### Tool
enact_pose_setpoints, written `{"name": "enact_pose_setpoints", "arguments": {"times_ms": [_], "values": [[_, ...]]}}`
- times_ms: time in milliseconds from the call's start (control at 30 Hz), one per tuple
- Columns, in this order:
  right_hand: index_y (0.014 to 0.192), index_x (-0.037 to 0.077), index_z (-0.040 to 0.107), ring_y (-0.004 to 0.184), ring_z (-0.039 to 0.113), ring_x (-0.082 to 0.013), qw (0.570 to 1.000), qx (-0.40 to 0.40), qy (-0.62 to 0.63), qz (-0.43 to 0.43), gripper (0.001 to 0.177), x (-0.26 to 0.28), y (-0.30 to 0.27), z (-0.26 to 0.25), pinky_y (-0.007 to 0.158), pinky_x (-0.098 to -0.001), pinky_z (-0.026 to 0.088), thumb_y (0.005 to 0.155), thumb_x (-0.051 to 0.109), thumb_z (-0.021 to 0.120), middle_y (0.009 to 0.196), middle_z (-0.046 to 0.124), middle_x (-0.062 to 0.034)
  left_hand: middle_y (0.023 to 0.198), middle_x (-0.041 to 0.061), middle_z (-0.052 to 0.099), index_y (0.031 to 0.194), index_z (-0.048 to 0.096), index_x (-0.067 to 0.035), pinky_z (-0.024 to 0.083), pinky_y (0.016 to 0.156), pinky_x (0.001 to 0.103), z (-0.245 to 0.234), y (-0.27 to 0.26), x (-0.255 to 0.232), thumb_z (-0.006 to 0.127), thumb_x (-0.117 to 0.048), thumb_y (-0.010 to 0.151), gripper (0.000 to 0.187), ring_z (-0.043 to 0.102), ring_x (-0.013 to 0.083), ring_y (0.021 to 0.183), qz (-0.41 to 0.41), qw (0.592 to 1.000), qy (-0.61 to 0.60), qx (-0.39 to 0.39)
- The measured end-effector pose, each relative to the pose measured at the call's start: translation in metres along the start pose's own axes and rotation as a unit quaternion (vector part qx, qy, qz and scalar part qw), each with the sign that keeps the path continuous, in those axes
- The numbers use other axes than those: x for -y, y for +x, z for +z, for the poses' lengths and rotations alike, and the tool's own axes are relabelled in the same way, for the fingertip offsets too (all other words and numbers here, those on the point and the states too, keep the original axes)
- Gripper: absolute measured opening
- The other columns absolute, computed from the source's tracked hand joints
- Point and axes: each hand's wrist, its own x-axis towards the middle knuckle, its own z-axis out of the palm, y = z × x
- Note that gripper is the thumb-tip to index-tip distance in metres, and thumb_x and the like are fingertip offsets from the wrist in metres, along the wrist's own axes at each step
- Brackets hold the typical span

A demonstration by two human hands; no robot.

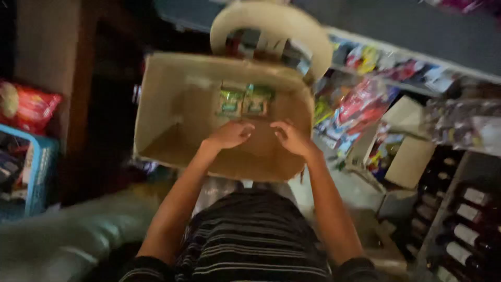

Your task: Picking instant noodle packets and other snacks from store shelves and packing them into a cardboard box.

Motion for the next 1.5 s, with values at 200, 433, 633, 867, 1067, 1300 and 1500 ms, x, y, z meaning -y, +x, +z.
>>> {"name": "enact_pose_setpoints", "arguments": {"times_ms": [200,433,633,867,1067,1300,1500], "values": [[0.129,0.011,0.065,0.098,0.069,-0.0253,0.968,0.106,0.120,0.192,0.031,-0.103,-0.023,0.103,0.087,-0.0380,0.054,0.098,0.015,0.061,0.106,0.074,-0.0147,0.124,0.026,0.071,0.130,0.065,-0.005,0.050,0.098,0.053,0.068,-0.020,0.094,0.051,-0.040,0.101,0.047,0.065,0.0428,0.115,-0.235,0.953,-0.079,0.174],[0.133,0.004,0.066,0.103,0.066,-0.0186,0.975,-0.006,0.200,0.096,0.034,-0.316,-0.028,0.264,0.088,-0.0338,0.053,0.099,0.006,0.063,0.118,0.072,-0.0107,0.133,0.020,0.065,0.134,0.066,-0.008,0.049,0.101,0.048,0.222,-0.052,0.202,0.054,-0.030,0.098,0.044,0.062,0.0371,0.118,-0.250,0.963,-0.098,0.030],[0.142,0.017,0.067,0.059,0.039,-0.0087,0.841,-0.019,0.443,0.311,0.073,-0.246,0.013,0.216,0.049,-0.0236,0.032,0.078,-0.010,0.045,0.093,0.059,0.0004,0.131,0.019,0.065,0.134,0.063,-0.009,0.051,0.099,0.046,0.078,0.036,0.171,0.059,-0.028,0.098,0.041,0.063,0.0360,0.116,-0.220,0.970,-0.074,-0.074],[0.144,0.014,0.070,0.081,0.049,-0.0098,0.925,-0.070,0.295,0.229,0.079,-0.278,0.061,0.226,0.075,-0.0224,0.041,0.076,-0.013,0.040,0.100,0.065,0.0018,0.129,0.018,0.064,0.133,0.060,-0.010,0.054,0.097,0.043,0.073,0.096,0.226,0.065,-0.025,0.097,0.039,0.065,0.0347,0.113,-0.161,0.966,-0.036,-0.201],[0.150,0.010,0.052,0.138,0.050,-0.0172,0.927,-0.055,0.320,0.188,0.054,-0.318,0.070,0.257,0.110,-0.0290,0.041,0.097,0.000,0.053,0.152,0.054,-0.0053,0.128,0.017,0.063,0.132,0.057,-0.010,0.056,0.096,0.041,0.119,0.126,0.321,0.070,-0.022,0.096,0.040,0.066,0.0336,0.111,-0.107,0.944,-0.006,-0.313],[0.134,0.000,0.072,0.117,0.066,-0.0265,0.876,-0.103,0.350,0.315,0.054,-0.418,0.012,0.324,0.104,-0.0354,0.046,0.089,-0.007,0.043,0.125,0.072,-0.0212,0.135,0.015,0.064,0.140,0.055,-0.006,0.054,0.103,0.042,0.107,0.125,0.213,0.067,-0.025,0.099,0.046,0.065,0.0325,0.121,-0.129,0.926,-0.286,-0.211],[0.129,0.009,0.070,0.122,0.063,-0.0229,0.924,-0.116,0.287,0.224,0.055,-0.278,0.028,0.221,0.104,-0.0342,0.046,0.083,-0.007,0.044,0.127,0.071,-0.0075,0.136,0.009,0.061,0.142,0.056,-0.011,0.052,0.099,0.038,0.089,0.103,0.127,0.060,-0.045,0.099,0.055,0.062,0.0265,0.120,-0.203,0.882,-0.393,-0.162]]}}
